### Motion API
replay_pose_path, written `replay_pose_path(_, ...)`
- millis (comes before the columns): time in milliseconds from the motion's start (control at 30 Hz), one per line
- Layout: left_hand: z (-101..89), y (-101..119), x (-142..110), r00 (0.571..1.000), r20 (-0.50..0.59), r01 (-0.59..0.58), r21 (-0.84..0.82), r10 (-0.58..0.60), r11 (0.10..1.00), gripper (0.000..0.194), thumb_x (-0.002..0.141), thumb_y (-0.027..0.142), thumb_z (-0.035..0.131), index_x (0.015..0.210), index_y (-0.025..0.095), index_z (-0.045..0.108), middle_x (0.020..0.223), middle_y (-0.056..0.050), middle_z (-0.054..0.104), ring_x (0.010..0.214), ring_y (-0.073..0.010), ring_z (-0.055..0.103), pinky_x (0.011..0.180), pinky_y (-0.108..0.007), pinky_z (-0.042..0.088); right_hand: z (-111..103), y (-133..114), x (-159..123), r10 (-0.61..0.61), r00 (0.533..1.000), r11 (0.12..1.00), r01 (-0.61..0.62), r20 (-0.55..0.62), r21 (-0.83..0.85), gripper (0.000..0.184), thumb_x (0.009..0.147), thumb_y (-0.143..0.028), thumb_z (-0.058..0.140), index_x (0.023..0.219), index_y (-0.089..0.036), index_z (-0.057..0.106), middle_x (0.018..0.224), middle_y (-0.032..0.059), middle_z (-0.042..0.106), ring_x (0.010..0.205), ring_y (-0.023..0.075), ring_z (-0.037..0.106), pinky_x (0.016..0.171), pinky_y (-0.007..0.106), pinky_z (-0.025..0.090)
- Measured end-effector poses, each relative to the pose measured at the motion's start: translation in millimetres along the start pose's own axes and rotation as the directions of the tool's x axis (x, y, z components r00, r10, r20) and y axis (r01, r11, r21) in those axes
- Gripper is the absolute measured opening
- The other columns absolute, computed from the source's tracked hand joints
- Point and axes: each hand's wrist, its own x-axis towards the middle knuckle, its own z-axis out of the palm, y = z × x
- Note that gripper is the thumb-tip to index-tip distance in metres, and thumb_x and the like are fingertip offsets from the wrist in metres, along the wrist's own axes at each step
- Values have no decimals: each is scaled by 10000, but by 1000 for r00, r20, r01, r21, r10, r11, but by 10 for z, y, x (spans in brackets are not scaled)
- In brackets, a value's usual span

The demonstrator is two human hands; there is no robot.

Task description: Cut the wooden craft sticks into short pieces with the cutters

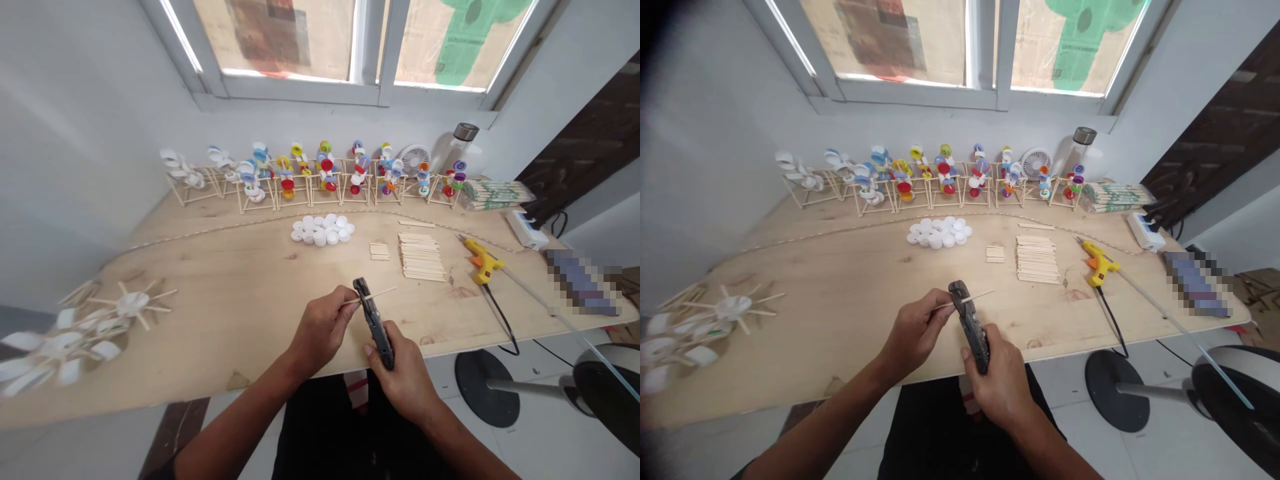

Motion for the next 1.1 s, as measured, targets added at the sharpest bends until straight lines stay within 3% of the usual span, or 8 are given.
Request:
replay_pose_path(133, -65, 70, 11, 992, 71, 113, -166, -103, 980, 140, 859, 243, 426, 760, 174, 498, 574, 49, 461, 483, -72, 418, 480, -188, 341, -14, 17, -20, -42, 999, 998, 41, -22, -44, 119, 811, -322, 472, 806, -204, 464, 605, -21, 544, 534, 157, 531, 503, 228, 337)
replay_pose_path(367, -107, 172, 19, 976, 123, 213, -322, -183, 922, 144, 835, 226, 453, 698, 179, 458, 518, 68, 408, 470, -69, 374, 468, -185, 312, -47, 42, -49, -74, 997, 995, 72, -20, -68, 131, 818, -309, 464, 885, -196, 472, 665, 0, 577, 579, 173, 548, 537, 247, 359)
replay_pose_path(867, -99, 237, 5, 972, 134, 231, -385, -193, 893, 182, 828, 239, 459, 661, 175, 427, 516, 62, 411, 483, -69, 366, 475, -189, 300, -96, 85, -70, -105, 994, 990, 103, -14, -96, 180, 819, -309, 471, 951, -187, 481, 701, 18, 602, 621, 190, 576, 567, 260, 378)
replay_pose_path(1100, -78, 217, -3, 953, 194, 295, -432, -232, 852, 200, 830, 288, 472, 674, 168, 436, 522, 64, 415, 481, -63, 362, 479, -187, 299, -123, 91, -93, -97, 995, 993, 98, 14, -69, 173, 822, -328, 469, 930, -194, 479, 697, 14, 597, 608, 190, 572, 557, 258, 384)
